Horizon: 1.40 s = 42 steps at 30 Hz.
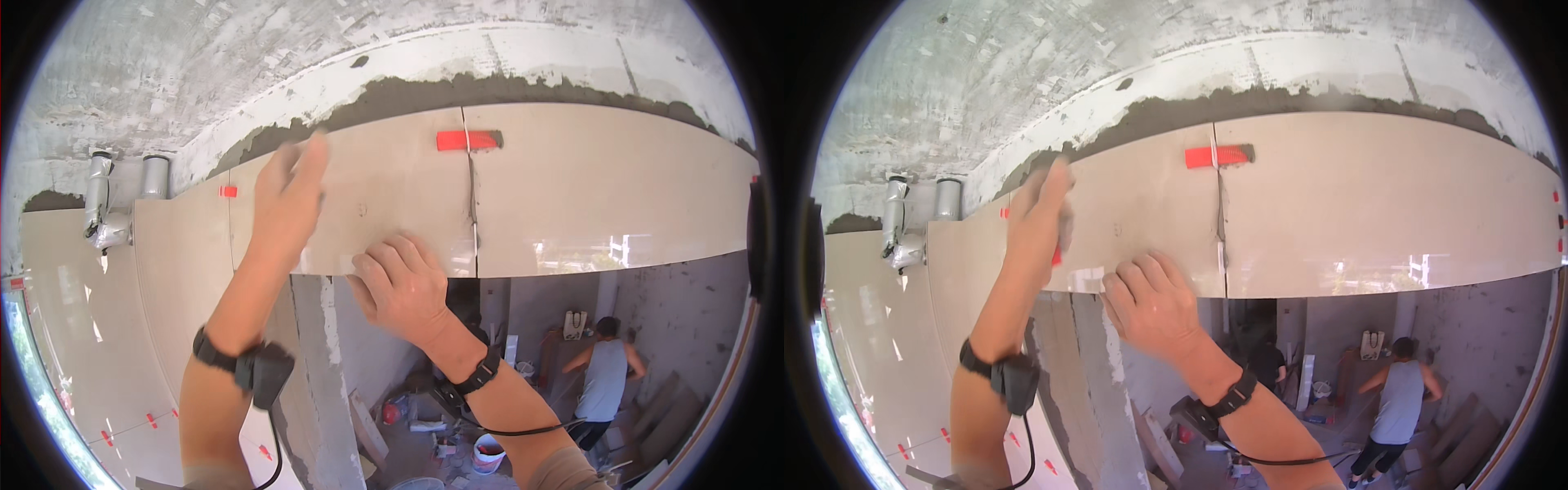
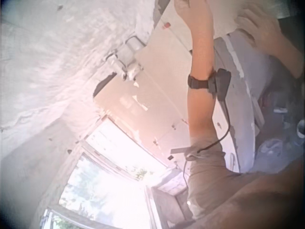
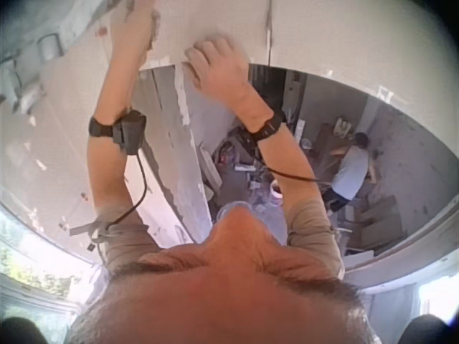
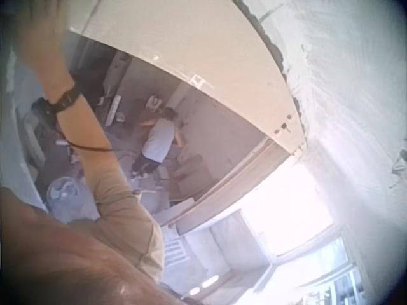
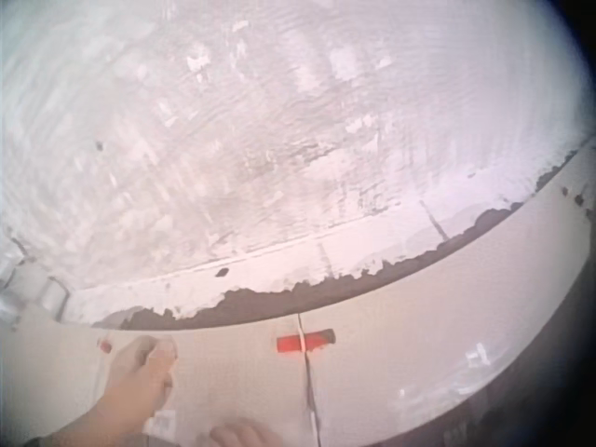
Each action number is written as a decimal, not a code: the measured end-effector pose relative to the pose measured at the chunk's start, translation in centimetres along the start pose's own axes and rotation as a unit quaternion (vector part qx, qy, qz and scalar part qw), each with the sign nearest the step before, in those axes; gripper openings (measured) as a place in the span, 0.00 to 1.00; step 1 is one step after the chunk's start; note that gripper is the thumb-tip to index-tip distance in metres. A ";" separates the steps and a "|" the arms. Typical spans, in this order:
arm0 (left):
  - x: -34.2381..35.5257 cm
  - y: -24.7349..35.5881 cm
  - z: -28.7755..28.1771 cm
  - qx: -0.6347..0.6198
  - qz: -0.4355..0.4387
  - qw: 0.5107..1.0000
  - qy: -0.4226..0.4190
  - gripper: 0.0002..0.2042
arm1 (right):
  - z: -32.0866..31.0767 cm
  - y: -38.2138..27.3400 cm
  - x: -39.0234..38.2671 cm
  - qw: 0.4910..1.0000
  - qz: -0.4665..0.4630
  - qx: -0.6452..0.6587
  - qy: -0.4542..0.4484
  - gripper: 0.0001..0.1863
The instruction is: Installing large ceramic tiles on a wall above a doorway using spacers and a level.
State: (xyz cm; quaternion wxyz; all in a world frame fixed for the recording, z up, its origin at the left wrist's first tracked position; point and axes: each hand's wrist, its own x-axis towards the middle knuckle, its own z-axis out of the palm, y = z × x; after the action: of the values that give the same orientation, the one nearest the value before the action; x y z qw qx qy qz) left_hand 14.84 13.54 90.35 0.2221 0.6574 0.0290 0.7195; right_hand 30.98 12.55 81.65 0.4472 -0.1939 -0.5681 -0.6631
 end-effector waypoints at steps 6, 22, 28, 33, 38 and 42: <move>-6.6 -5.7 -6.0 -0.091 -0.111 0.989 -0.016 0.18 | 0.0 -0.7 0.4 1.000 0.000 -0.011 -0.011 0.15; -9.5 -8.0 -2.5 -0.459 -0.295 0.838 0.006 0.14 | -0.8 -2.1 0.1 0.997 0.035 0.027 -0.065 0.14; -10.4 -10.1 -4.1 -0.586 -0.307 0.748 0.057 0.14 | -3.8 -7.6 -2.4 0.879 0.342 0.255 -0.212 0.14; -12.7 -13.0 -6.0 -0.574 -0.309 0.752 0.100 0.19 | -0.4 -10.8 -7.1 0.768 0.421 0.398 -0.273 0.19; -13.8 -14.3 -8.1 -0.560 -0.331 0.742 0.159 0.21 | 1.6 -13.5 -6.9 0.763 0.450 0.394 -0.248 0.17; -13.8 -15.0 -9.5 -0.526 -0.348 0.748 0.206 0.21 | 2.5 -14.5 -5.8 0.788 0.431 0.375 -0.229 0.15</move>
State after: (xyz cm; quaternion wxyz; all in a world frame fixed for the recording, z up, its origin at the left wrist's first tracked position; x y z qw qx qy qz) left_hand 10.46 24.43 71.17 0.7560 0.2168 -0.0824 0.6121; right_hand 21.62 16.35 69.52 0.5812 -0.3813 -0.7153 -0.0721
